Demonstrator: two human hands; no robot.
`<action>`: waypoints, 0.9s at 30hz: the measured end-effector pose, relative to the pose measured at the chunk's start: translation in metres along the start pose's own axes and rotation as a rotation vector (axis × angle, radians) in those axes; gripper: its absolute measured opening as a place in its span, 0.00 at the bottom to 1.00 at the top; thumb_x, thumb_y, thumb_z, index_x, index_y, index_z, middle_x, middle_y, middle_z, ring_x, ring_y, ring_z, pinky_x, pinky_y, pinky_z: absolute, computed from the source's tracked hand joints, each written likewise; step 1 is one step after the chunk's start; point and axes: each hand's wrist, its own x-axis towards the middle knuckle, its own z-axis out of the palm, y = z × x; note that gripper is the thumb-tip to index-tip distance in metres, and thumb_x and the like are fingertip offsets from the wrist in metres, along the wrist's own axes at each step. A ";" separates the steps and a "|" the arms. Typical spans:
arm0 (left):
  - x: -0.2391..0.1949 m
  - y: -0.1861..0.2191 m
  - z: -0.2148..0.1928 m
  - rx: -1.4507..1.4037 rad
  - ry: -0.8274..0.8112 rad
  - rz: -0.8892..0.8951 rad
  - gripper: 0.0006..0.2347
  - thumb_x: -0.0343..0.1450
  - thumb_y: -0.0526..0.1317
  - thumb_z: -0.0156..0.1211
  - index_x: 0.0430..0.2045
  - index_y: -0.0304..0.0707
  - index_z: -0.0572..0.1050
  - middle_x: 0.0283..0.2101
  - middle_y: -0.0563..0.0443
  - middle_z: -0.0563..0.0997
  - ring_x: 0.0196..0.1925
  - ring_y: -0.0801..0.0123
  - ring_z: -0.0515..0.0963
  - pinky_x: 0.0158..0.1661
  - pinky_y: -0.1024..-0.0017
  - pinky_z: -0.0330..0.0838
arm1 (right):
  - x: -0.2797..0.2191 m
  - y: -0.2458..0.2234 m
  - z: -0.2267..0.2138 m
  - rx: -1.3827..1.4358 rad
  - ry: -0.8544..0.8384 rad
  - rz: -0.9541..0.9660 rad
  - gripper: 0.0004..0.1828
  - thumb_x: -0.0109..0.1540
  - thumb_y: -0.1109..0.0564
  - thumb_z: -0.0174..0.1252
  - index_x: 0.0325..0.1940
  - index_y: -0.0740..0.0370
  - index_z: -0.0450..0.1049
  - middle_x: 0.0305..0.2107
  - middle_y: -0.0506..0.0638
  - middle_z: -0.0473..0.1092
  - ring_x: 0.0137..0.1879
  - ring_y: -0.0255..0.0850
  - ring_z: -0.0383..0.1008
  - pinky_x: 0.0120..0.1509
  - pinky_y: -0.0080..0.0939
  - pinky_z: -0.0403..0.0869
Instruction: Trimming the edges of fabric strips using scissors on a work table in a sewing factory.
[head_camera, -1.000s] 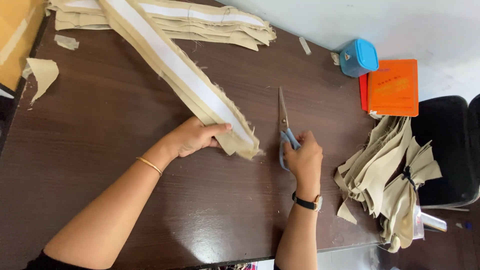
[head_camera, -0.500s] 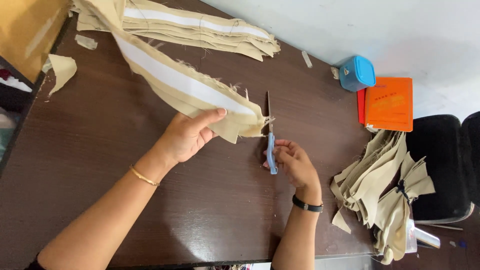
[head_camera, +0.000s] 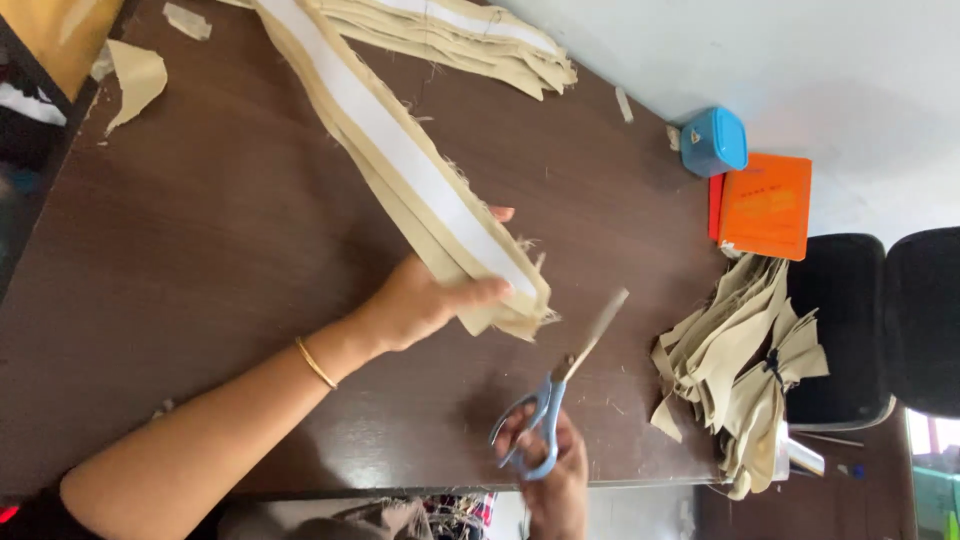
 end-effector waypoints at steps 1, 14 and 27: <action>-0.002 0.000 0.002 -0.001 -0.001 -0.008 0.26 0.62 0.39 0.61 0.56 0.40 0.62 0.49 0.55 0.71 0.52 0.74 0.70 0.57 0.76 0.62 | -0.008 0.010 0.004 0.002 0.007 0.004 0.14 0.51 0.60 0.65 0.38 0.67 0.71 0.29 0.57 0.72 0.28 0.44 0.72 0.34 0.39 0.70; -0.017 0.005 0.018 0.133 -0.099 -0.020 0.09 0.68 0.42 0.52 0.34 0.38 0.77 0.37 0.57 0.81 0.44 0.77 0.77 0.48 0.78 0.69 | -0.040 0.040 0.023 0.077 0.017 -0.310 0.41 0.48 0.37 0.74 0.43 0.74 0.65 0.30 0.58 0.66 0.25 0.41 0.67 0.29 0.34 0.68; -0.023 -0.003 0.026 0.003 0.007 -0.103 0.07 0.62 0.38 0.62 0.30 0.39 0.77 0.32 0.56 0.81 0.38 0.77 0.78 0.39 0.78 0.74 | -0.045 0.040 0.055 -0.086 0.002 -0.312 0.44 0.48 0.30 0.72 0.39 0.73 0.64 0.26 0.56 0.64 0.23 0.37 0.64 0.24 0.30 0.65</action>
